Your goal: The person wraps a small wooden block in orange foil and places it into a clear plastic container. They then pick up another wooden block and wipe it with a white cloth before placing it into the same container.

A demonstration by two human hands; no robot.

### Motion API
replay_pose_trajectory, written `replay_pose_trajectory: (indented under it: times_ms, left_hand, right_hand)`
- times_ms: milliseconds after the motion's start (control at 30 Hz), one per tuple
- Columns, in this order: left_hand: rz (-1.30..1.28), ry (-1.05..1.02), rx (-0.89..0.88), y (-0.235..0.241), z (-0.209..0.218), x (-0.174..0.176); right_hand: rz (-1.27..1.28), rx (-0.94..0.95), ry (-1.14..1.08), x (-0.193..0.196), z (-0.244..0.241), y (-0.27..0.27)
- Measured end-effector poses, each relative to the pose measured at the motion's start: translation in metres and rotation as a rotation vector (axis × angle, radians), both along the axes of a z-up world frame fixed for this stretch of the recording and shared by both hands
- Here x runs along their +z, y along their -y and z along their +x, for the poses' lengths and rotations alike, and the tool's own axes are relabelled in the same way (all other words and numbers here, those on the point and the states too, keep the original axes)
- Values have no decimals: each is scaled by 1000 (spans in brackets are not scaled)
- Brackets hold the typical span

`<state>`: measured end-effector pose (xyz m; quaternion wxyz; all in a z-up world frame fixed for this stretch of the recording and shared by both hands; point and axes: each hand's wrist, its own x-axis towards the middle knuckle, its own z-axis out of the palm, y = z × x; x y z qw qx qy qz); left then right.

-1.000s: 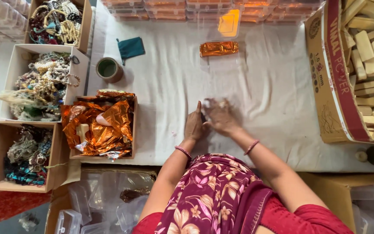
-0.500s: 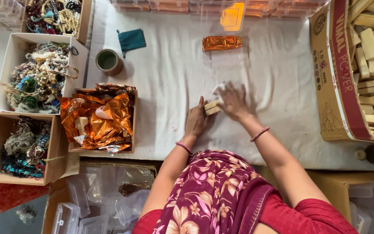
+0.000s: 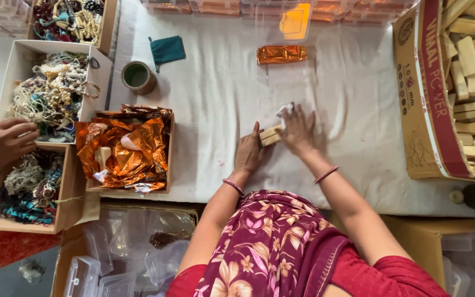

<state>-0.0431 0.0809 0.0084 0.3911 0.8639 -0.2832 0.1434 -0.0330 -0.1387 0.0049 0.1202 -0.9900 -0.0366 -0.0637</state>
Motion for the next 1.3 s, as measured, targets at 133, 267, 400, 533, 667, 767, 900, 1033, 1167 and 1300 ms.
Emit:
replay_pose_trajectory:
  times_ms: [133,267,400,533,667,767,900,1033,1167,1300]
  left_hand:
    - [159,-205,15,-2,1,-30]
    - [112,-163,-4,-1,0,-11]
    - [58,-111,1,1,0,-3]
    - [57,-109,-4,0,1,-7]
    - [177,-232,25,-1,3,-33]
    - [98,-198,24,-1,0,-7]
    - [2,-108,-19,1,-1,19]
    - [117,-273,-18,-1,2,-4]
    - [68,-87,23,1,-2,-7]
    - [267,-88,50,9,0,3]
  right_hand:
    - [-224,60,-287,-6,-24,-36]
    - [-53,355,-162,8,-16,-14]
    - [52,1,-102,7,-5,11]
    - [-81,-25,-122,-12,-17,-29]
    - [-176,360,-62,-5,-15,-38]
    - [-66,273,-129,7,-4,-35]
    - [35,24,106,-6,-5,-44]
    - [-138,241,9,-15,-18,-46]
    - [-113,180,86,-17,-6,-3]
    - [84,-74,145,-29,-3,29]
